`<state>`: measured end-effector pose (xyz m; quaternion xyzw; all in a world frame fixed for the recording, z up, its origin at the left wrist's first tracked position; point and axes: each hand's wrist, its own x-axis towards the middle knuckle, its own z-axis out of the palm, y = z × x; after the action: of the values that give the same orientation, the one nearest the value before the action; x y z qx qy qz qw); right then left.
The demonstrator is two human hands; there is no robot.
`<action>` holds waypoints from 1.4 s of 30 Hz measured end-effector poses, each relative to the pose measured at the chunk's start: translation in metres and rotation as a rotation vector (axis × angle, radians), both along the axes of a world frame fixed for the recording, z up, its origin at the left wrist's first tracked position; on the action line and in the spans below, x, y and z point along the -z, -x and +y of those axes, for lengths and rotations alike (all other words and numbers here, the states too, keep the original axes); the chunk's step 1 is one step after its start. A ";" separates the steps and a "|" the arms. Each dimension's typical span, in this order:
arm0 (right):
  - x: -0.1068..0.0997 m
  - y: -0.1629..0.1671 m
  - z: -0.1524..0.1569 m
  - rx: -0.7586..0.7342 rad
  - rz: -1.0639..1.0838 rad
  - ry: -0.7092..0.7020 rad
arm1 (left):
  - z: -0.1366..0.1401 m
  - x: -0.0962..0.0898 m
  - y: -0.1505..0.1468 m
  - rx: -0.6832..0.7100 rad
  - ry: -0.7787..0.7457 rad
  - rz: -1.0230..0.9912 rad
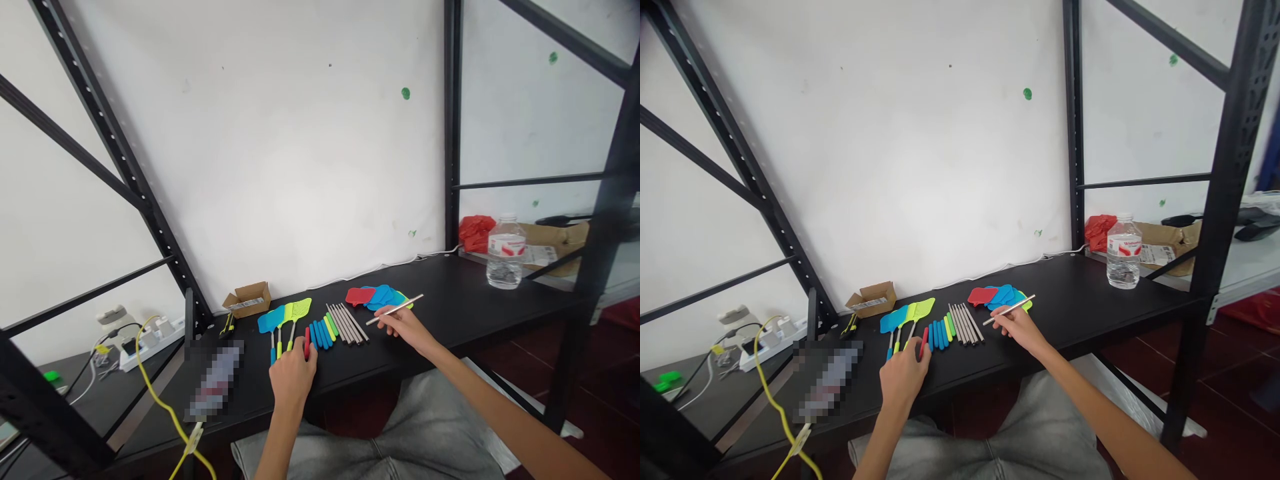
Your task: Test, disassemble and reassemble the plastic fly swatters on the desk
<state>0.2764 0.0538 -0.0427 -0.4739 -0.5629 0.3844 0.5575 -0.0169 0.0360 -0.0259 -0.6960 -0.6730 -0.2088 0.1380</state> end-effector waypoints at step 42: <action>-0.006 0.000 -0.004 -0.023 0.266 -0.044 | 0.004 0.003 0.006 0.297 -0.125 0.038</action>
<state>0.2764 0.0495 -0.0364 -0.3999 -0.4979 0.4375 0.6330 -0.0230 0.0402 -0.0285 -0.7819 -0.5455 -0.2550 0.1612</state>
